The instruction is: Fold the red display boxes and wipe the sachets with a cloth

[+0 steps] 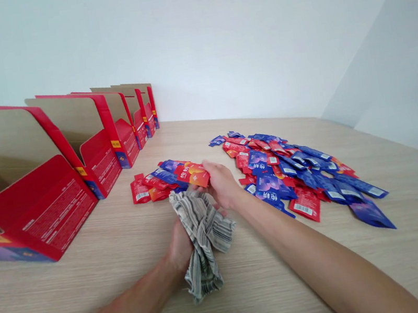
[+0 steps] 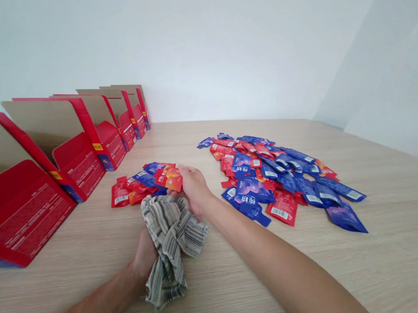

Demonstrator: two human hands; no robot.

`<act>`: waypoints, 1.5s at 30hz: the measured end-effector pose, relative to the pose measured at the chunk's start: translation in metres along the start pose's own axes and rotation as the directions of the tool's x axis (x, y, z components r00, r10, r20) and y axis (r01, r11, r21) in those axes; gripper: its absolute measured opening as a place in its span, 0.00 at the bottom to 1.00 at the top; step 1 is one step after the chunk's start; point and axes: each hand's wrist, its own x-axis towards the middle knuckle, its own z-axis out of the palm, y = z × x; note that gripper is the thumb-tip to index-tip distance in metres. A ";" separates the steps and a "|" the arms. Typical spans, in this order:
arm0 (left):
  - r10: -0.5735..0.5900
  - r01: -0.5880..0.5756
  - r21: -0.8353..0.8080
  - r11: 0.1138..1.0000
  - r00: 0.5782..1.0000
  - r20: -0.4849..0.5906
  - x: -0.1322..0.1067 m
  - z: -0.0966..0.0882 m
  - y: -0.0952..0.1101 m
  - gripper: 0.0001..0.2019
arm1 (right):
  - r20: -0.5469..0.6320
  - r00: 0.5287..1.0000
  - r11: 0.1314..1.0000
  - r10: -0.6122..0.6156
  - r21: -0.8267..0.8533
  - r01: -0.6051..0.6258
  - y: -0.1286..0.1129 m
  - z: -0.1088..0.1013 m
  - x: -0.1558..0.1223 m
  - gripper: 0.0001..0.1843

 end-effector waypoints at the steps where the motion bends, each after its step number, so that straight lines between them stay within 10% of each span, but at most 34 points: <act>1: -0.025 0.025 0.000 1.000 0.999 -0.026 0.000 0.000 0.000 0.21 | -0.004 1.000 1.000 0.012 0.018 -0.012 0.000 0.007 0.012 0.09; 9: -0.120 0.120 0.017 0.993 0.993 -0.015 -0.002 -0.002 -0.002 0.24 | 0.038 0.997 0.984 0.070 -0.166 -0.062 0.004 0.055 0.077 0.06; 16: -0.126 0.126 0.058 0.990 0.992 -0.014 -0.007 -0.006 0.003 0.19 | 0.019 0.998 0.794 -0.052 -0.605 0.053 0.009 0.030 0.076 0.09; 22: -0.116 0.113 0.112 0.987 0.993 0.024 -0.010 -0.007 0.004 0.20 | 0.014 0.953 0.478 -0.303 -0.863 0.164 -0.029 -0.053 0.051 0.22; 26: -0.129 0.126 0.110 0.986 0.991 0.023 -0.009 -0.007 0.001 0.22 | -0.099 0.917 -0.066 -0.386 -0.989 -0.134 -0.052 -0.114 0.025 0.37; 29: -0.110 0.106 0.116 0.988 0.993 0.031 -0.007 -0.010 0.000 0.23 | -0.225 0.922 -0.254 -0.314 -0.916 -0.310 -0.052 -0.141 0.007 0.47; 45: -0.074 0.069 0.105 0.992 0.996 0.047 -0.010 -0.010 0.002 0.21 | 0.040 0.934 -0.200 -0.354 -0.979 -0.034 -0.043 -0.135 -0.017 0.20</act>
